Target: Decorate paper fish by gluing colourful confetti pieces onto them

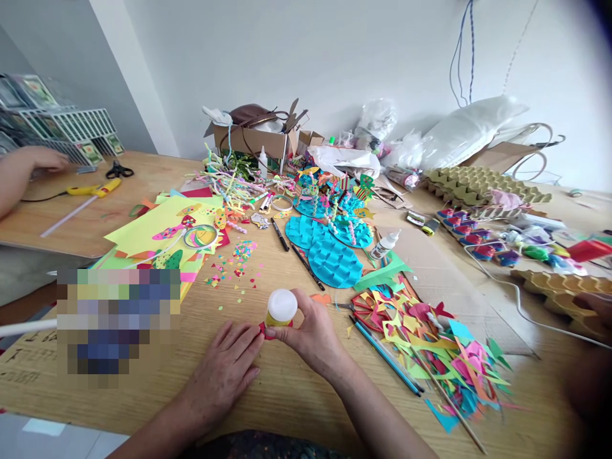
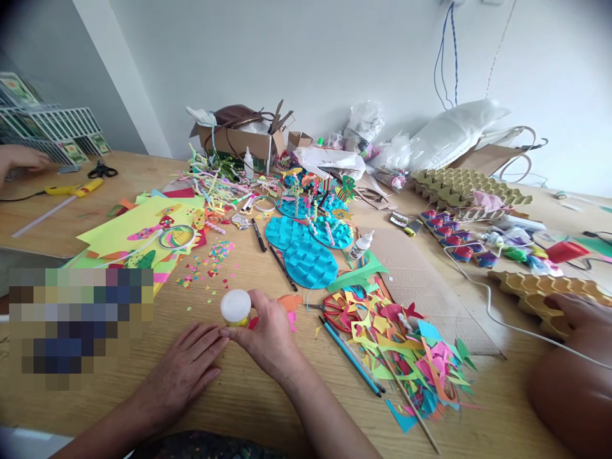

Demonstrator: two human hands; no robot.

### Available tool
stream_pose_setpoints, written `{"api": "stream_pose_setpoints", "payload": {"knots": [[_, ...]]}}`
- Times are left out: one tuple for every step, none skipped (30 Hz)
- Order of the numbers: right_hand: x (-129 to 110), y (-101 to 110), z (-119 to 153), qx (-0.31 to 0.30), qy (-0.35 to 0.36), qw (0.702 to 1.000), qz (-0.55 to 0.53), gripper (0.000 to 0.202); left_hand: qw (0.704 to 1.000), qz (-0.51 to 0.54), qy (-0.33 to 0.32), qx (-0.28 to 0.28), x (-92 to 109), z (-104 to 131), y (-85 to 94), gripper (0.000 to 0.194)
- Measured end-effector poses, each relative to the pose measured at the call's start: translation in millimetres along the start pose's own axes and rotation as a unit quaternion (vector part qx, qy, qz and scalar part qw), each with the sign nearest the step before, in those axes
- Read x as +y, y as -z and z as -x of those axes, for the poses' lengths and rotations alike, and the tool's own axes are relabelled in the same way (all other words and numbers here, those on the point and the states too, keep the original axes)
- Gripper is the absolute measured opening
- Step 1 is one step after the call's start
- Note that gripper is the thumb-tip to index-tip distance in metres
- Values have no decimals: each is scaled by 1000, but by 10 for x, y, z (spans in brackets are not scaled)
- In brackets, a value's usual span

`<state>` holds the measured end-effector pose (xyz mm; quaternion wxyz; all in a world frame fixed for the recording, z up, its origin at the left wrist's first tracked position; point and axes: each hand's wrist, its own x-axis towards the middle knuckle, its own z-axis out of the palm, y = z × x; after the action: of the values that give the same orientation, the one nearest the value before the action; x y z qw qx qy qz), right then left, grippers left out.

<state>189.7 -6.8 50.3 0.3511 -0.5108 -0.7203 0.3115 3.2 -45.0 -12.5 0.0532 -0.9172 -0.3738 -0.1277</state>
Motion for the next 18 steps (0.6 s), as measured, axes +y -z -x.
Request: {"api": "stream_pose_setpoints", "payload": {"knots": [[-6,6,21,-4,1,1000,1,24,1000,4,5,9,6,-3,-5,33],[-12,12,40,-9,1,1000,0,25,1000,9,11,19,11,-6,-10,31],[-17,20,56,-15,0,1000,-2,25,999,14,16,30,16,-9,-13,30],[-19,31,70,-19,-3,1000,-3,25,999,17,20,38,19,-10,-15,29],[-18,45,79,-20,-5,1000,-2,26,999,18,22,43,20,-10,-14,29],[-13,61,84,-17,-9,1000,1,26,999,17,21,43,19,-8,-11,29],[-5,76,87,-12,-13,1000,4,28,999,14,17,37,16,-6,-6,30],[6,91,87,-5,-17,1000,6,29,1000,9,11,28,11,-3,0,31],[15,101,85,1,-22,1000,7,30,1000,5,3,18,6,0,5,33],[24,106,83,6,-26,1000,7,31,1000,1,-4,8,2,2,10,35],[29,106,82,9,-28,1000,7,31,1000,-1,-8,2,-1,4,12,36],[31,101,81,12,-28,1000,7,31,1000,-1,-9,1,-3,4,12,36],[31,94,81,11,-26,1000,8,31,1000,0,-5,5,-3,3,10,35],[30,87,82,9,-23,1000,8,30,1000,3,2,13,-2,2,7,33],[28,83,83,6,-19,1000,7,30,1000,4,9,19,0,0,3,32],[27,83,85,3,-17,1000,6,29,1000,4,12,23,0,-1,0,31],[28,87,87,3,-16,1000,3,30,1000,2,10,21,0,-1,-1,32],[30,96,89,4,-16,1000,0,30,1000,-3,4,16,-2,-1,-1,33]]}}
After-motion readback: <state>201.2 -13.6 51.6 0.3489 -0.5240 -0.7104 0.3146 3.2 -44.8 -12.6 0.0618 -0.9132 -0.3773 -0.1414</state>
